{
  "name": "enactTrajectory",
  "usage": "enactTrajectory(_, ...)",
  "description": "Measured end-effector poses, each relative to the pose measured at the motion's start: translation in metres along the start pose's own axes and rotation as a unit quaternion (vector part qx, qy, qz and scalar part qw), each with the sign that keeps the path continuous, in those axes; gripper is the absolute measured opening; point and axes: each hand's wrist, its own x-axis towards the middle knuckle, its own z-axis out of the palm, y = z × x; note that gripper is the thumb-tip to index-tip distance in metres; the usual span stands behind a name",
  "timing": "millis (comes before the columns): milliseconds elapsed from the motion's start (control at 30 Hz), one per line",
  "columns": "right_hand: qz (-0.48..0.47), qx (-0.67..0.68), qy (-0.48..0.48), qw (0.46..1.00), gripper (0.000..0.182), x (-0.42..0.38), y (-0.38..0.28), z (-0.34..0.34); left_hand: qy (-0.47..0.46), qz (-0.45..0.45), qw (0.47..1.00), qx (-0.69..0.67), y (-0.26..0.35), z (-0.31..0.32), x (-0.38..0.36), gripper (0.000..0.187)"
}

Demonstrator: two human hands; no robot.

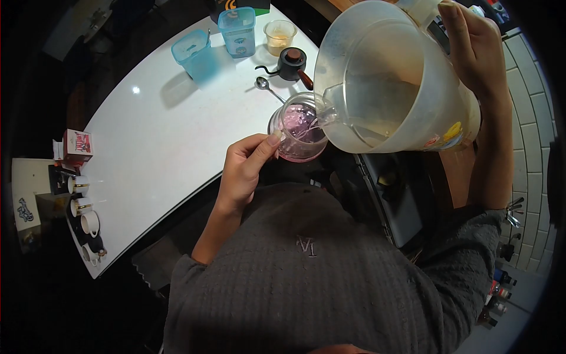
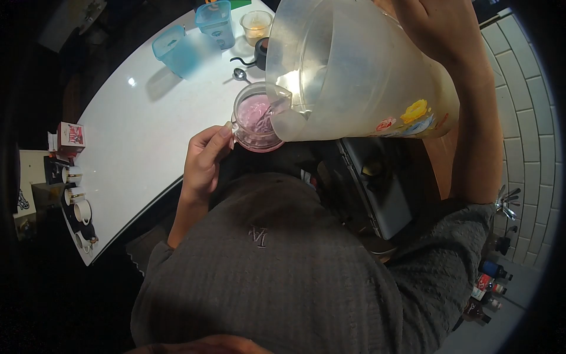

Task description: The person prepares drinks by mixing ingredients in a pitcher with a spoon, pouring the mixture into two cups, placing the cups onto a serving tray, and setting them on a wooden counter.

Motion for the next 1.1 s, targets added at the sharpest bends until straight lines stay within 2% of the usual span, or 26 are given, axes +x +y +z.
enactTrajectory(100, 0.006, 0.02, 0.004, 1.0, 0.048, -0.001, 0.002, 0.0, -0.004, -0.015, 1.0, -0.024, 0.0, -0.001, -0.002, 0.026)
enactTrajectory(300, -0.02, -0.022, 0.004, 1.0, 0.047, 0.002, -0.005, -0.003, 0.0, -0.002, 1.0, -0.012, -0.001, 0.002, -0.003, 0.027)
enactTrajectory(400, 0.005, 0.039, -0.043, 0.998, 0.047, 0.002, 0.0, -0.006, -0.009, -0.014, 0.999, -0.034, -0.003, -0.001, -0.002, 0.026)
enactTrajectory(500, -0.043, 0.023, 0.02, 0.999, 0.048, 0.0, -0.007, -0.003, -0.011, -0.012, 0.999, -0.029, -0.004, 0.0, -0.002, 0.026)
enactTrajectory(567, 0.0, 0.024, -0.009, 1.0, 0.048, -0.003, 0.002, -0.002, -0.01, -0.011, 1.0, -0.027, -0.005, 0.0, -0.002, 0.027)
enactTrajectory(900, -0.012, 0.0, 0.009, 1.0, 0.048, -0.006, -0.004, -0.003, -0.006, -0.015, 0.999, -0.04, -0.01, 0.004, 0.0, 0.027)
enactTrajectory(1100, 0.022, 0.03, -0.041, 0.998, 0.05, -0.009, 0.013, -0.007, -0.01, -0.021, 0.999, -0.049, -0.012, 0.006, 0.002, 0.029)
